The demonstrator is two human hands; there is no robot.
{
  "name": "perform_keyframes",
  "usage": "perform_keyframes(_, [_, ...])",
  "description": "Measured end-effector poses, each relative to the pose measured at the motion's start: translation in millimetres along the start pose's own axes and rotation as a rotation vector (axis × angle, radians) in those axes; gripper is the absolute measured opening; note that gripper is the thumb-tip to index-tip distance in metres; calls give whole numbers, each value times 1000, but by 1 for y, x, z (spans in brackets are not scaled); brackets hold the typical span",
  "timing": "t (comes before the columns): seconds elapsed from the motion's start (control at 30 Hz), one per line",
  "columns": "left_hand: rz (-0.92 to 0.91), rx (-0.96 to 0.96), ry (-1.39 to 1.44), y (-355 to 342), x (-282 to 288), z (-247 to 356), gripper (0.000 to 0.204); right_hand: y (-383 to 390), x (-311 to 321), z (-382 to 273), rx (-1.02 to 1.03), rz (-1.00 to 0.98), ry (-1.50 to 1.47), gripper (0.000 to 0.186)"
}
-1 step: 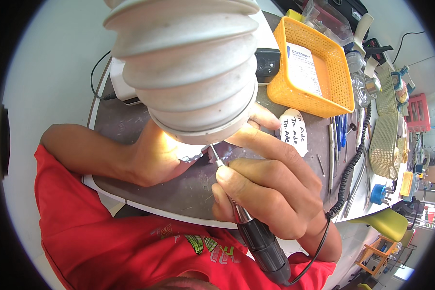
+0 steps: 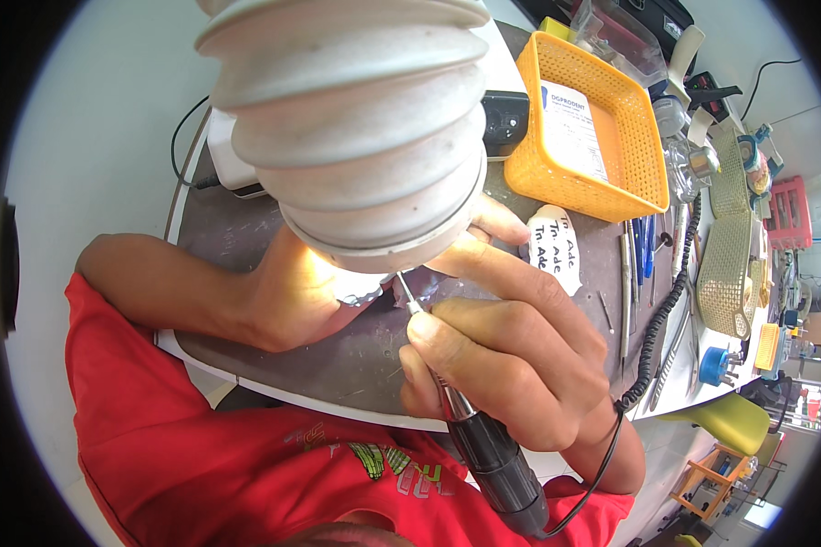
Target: The person refines a dental impression by using a rotary tool to grind the surface and a sharp metal tool to carve details.
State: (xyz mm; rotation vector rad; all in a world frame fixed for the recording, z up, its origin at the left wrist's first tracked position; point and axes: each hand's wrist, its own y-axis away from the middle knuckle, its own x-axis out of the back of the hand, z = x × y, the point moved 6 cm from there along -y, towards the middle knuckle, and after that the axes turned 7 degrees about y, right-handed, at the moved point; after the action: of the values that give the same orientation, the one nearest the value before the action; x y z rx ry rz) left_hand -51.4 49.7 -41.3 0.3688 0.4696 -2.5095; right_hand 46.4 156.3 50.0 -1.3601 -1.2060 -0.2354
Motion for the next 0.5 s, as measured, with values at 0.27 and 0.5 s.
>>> perform_keyframes(0.27, [45, 137, -176, -5, -5, 12, 30, 0, -1, 0, 19, 2, 4, 28])
perform_keyframes(0.5, [123, 176, -193, -5, -4, 6, 28, 0, -2, -1, 10, -5, 5, 30])
